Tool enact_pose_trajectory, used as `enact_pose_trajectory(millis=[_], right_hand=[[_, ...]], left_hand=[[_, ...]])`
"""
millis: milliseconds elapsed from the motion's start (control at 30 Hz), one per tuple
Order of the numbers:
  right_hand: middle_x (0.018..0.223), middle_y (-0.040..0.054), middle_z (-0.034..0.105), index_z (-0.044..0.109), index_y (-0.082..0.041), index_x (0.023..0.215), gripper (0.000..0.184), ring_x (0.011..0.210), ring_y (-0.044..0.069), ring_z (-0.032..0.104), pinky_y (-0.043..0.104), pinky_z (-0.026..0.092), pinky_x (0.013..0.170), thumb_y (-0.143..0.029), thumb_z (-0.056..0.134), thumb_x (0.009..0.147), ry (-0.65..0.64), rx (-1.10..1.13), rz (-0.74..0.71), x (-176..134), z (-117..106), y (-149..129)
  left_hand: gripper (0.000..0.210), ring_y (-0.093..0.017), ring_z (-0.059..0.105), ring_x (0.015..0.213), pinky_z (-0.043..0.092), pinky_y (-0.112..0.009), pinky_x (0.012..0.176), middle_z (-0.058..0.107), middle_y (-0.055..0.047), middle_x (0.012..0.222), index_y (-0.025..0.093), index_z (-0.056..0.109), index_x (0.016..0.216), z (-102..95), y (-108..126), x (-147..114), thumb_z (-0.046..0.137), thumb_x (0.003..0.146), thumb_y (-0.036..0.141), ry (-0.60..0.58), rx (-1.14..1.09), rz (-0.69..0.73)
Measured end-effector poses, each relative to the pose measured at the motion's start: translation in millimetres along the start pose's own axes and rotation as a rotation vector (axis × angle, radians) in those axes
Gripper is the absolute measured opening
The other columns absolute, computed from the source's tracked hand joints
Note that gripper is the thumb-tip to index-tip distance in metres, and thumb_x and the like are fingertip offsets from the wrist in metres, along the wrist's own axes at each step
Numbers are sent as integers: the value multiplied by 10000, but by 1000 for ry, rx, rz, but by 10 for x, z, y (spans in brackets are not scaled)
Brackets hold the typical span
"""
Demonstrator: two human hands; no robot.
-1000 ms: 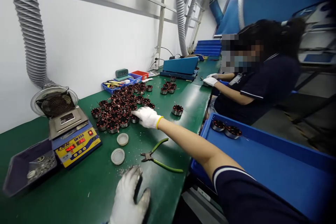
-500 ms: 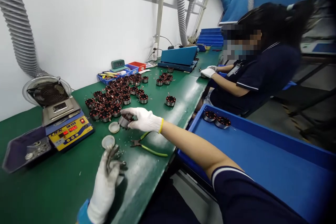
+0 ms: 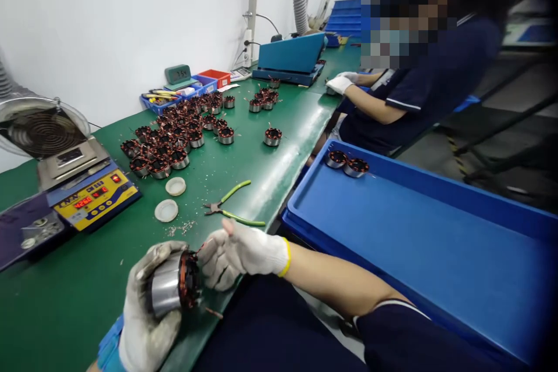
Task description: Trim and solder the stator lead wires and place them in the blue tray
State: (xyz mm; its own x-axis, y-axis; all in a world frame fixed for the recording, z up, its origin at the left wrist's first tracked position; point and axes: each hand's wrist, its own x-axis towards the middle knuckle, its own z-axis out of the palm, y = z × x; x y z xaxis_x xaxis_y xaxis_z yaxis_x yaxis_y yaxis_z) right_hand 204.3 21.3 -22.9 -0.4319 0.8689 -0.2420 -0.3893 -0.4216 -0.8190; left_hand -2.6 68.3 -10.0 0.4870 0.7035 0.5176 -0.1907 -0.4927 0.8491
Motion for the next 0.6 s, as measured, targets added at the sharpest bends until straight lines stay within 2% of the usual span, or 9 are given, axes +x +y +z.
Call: enact_pose_trajectory(millis=[67, 133, 233, 300, 367, 433, 467, 533, 600], right_hand=[[699, 42, 557, 514, -127, 831, 647, 578, 130, 579, 284, 496, 572, -754, 359, 805, 0, 176, 69, 65, 80, 97], [611, -15, 506, 470, -153, 732, 560, 483, 86, 497, 239, 451, 502, -704, 565, 719, 67, 198, 52, 93, 168, 132], [550, -52, 452, 437, -168, 676, 493, 457, 66, 435, 220, 411, 481, -583, 703, 657, 136, 38, -53, 25, 244, 60], [573, -18, 489, 464, -170, 674, 405, 507, 94, 478, 246, 428, 524, -539, 607, 763, 188, -268, -235, -65, 247, -35], [646, 35, 549, 509, -173, 675, 331, 614, 143, 533, 304, 457, 624, -459, 496, 844, 208, -741, -465, -145, 223, -129], [707, 65, 583, 547, -186, 679, 293, 716, 187, 558, 367, 456, 732, -397, 463, 864, 130, -1162, -589, -189, 187, -184], [731, 73, 596, 563, -191, 692, 283, 757, 203, 566, 387, 451, 772, -403, 479, 860, 81, -1237, -592, -196, 166, -188], [794, 85, 619, 580, -190, 771, 328, 813, 214, 587, 386, 460, 799, -503, 515, 843, 56, -1124, -543, -186, 125, -140], [830, 97, 621, 554, -165, 860, 528, 797, 200, 616, 351, 498, 744, -680, 446, 816, 64, -800, -460, -157, 97, -40]], left_hand=[[494, -247, 597, 1047, 523, -335, 880, 600, -71, 1160, 293, 519, 1258, 8, 16, -10, 680, 795, 350, -78, 15, 49], [530, -261, 592, 1055, 529, -355, 876, 595, -74, 1172, 296, 521, 1261, 19, 32, -35, 698, 762, 315, -123, 4, 55], [535, -275, 625, 1003, 537, -379, 867, 646, -63, 1107, 288, 600, 1172, 37, 71, -51, 770, 665, 314, -39, -36, -73], [462, -282, 656, 923, 569, -388, 780, 681, -66, 1051, 270, 656, 1067, 62, 109, -13, 775, 636, 386, 138, -156, -366], [403, -299, 675, 851, 587, -405, 655, 705, -75, 1004, 250, 687, 952, 107, 152, 64, 745, 615, 463, 331, -336, -804], [382, -317, 681, 813, 584, -411, 571, 723, -74, 942, 236, 692, 852, 161, 198, 153, 744, 557, 473, 455, -477, -1162], [396, -315, 680, 812, 584, -397, 554, 727, -67, 920, 232, 693, 825, 185, 222, 191, 765, 513, 464, 499, -508, -1238], [495, -287, 674, 830, 589, -341, 567, 727, -52, 924, 223, 702, 827, 203, 264, 240, 815, 418, 478, 586, -483, -1153], [649, -271, 664, 845, 594, -301, 608, 719, -51, 938, 207, 712, 835, 160, 290, 239, 859, 290, 527, 587, -390, -898]])
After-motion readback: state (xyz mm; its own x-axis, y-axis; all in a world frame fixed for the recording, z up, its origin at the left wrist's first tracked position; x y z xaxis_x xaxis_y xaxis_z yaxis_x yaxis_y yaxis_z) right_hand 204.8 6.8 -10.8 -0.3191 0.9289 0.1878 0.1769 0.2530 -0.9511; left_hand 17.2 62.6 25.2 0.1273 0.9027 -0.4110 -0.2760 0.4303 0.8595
